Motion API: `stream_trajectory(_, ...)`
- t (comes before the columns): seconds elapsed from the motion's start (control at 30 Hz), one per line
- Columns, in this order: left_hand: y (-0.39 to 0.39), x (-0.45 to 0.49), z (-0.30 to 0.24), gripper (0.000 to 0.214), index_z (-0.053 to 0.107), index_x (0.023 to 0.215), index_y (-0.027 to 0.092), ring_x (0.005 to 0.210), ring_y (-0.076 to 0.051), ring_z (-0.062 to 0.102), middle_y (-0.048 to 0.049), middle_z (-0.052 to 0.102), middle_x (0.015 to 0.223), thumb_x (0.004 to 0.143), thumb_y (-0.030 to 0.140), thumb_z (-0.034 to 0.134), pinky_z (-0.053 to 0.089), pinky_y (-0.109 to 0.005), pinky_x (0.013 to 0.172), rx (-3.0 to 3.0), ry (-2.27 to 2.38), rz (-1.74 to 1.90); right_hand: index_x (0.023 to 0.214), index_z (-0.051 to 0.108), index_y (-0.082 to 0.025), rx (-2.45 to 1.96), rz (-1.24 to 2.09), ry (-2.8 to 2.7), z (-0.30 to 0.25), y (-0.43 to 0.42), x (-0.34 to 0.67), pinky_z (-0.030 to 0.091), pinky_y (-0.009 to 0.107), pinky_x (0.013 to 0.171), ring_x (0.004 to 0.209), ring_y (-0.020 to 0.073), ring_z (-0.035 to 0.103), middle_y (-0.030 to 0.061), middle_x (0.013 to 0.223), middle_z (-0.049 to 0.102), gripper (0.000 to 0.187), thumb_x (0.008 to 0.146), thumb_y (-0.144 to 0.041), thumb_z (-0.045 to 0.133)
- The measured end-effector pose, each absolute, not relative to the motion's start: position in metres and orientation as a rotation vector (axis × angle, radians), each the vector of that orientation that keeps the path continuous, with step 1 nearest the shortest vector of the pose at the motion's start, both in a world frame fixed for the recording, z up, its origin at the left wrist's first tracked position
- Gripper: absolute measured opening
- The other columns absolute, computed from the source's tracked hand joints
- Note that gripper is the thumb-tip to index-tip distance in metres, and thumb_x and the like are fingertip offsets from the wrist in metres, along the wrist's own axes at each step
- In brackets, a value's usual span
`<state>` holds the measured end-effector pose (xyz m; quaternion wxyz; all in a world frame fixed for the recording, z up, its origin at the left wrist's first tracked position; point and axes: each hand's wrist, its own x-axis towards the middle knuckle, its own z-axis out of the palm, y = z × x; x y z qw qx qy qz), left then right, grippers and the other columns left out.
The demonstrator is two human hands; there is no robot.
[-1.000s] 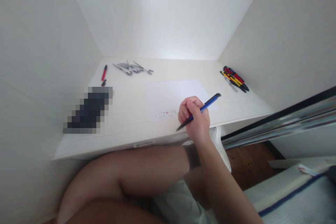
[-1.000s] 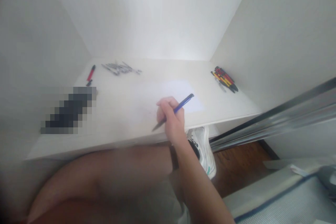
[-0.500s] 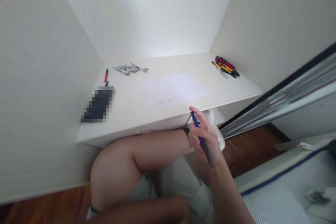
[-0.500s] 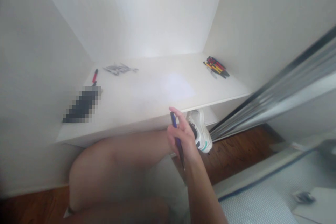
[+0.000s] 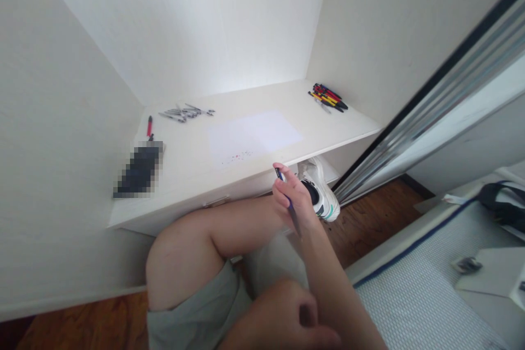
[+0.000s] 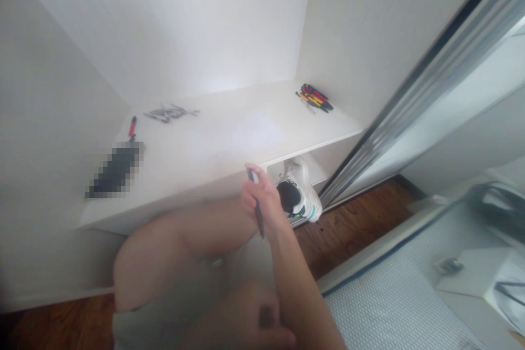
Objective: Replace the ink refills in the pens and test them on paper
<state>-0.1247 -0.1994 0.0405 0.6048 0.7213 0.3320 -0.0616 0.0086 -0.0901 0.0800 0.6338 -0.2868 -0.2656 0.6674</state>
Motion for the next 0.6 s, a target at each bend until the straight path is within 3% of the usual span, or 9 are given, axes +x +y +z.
stream_trajectory(0.1,-0.234,-0.103,0.024,0.04,0.067,0.075,0.019,0.063,-0.014,0.056,-0.0036,0.066,0.073,0.079,0.057,0.079,0.04,-0.027,0.054,1.934,1.019,0.286,0.126,0.049,-0.027,-0.602,1.496,-0.585,0.086,-0.079,0.008,0.014,0.017,0.037,0.038,0.007,0.022,-0.0151,0.051,0.039,0.053,0.085,-0.032,0.082)
stream_trajectory(0.2,-0.25,-0.078,0.007,0.024,0.068,0.075,0.023,0.065,-0.016,0.06,-0.005,0.069,0.072,0.091,0.041,0.069,0.047,-0.031,0.062,2.403,0.456,0.644,0.124,0.049,-0.028,-0.54,1.476,-0.575,0.092,-0.067,0.003,0.014,0.018,0.039,0.039,0.0067,0.021,-0.0149,0.052,0.039,0.049,0.086,-0.031,0.08)
stream_trajectory(0.33,-0.229,-0.065,0.013,0.023,0.069,0.078,0.019,0.076,-0.02,0.064,-0.0045,0.07,0.074,0.09,0.038,0.064,0.053,-0.044,0.094,2.588,0.35,0.755,0.128,0.052,-0.028,-0.492,1.498,-0.612,0.097,-0.061,-0.005,0.015,0.019,0.04,0.04,0.0068,0.021,-0.0147,0.053,0.038,0.048,0.088,-0.03,0.078)
stream_trajectory(0.43,-0.217,-0.065,0.03,0.035,0.076,0.086,0.014,0.098,-0.029,0.065,-0.01,0.074,0.089,0.087,0.048,0.068,0.043,-0.054,0.113,2.772,0.412,0.663,0.141,0.053,-0.026,-0.511,1.532,-0.655,0.094,-0.067,-0.014,0.02,0.019,0.043,0.044,0.0072,0.028,-0.0133,0.055,0.038,0.058,0.088,-0.025,0.076)
stream_trajectory(0.53,-0.22,-0.062,0.038,0.039,0.08,0.079,0.014,0.086,-0.032,0.065,-0.0155,0.073,0.078,0.084,0.051,0.07,0.047,-0.06,0.103,2.78,0.462,0.33,0.15,0.052,-0.022,-0.501,1.657,-0.711,0.081,-0.076,-0.027,0.026,0.02,0.045,0.046,0.0082,0.034,-0.0117,0.056,0.043,0.062,0.091,-0.023,0.072)
stream_trajectory(0.6,-0.223,-0.058,0.038,0.027,0.08,0.076,0.021,0.081,-0.028,0.065,-0.014,0.073,0.078,0.088,0.042,0.068,0.053,-0.053,0.091,2.73,0.376,0.205,0.149,0.052,-0.019,-0.477,1.77,-0.721,0.07,-0.079,-0.037,0.026,0.022,0.042,0.043,0.0094,0.035,-0.0117,0.053,0.043,0.06,0.093,-0.028,0.07)
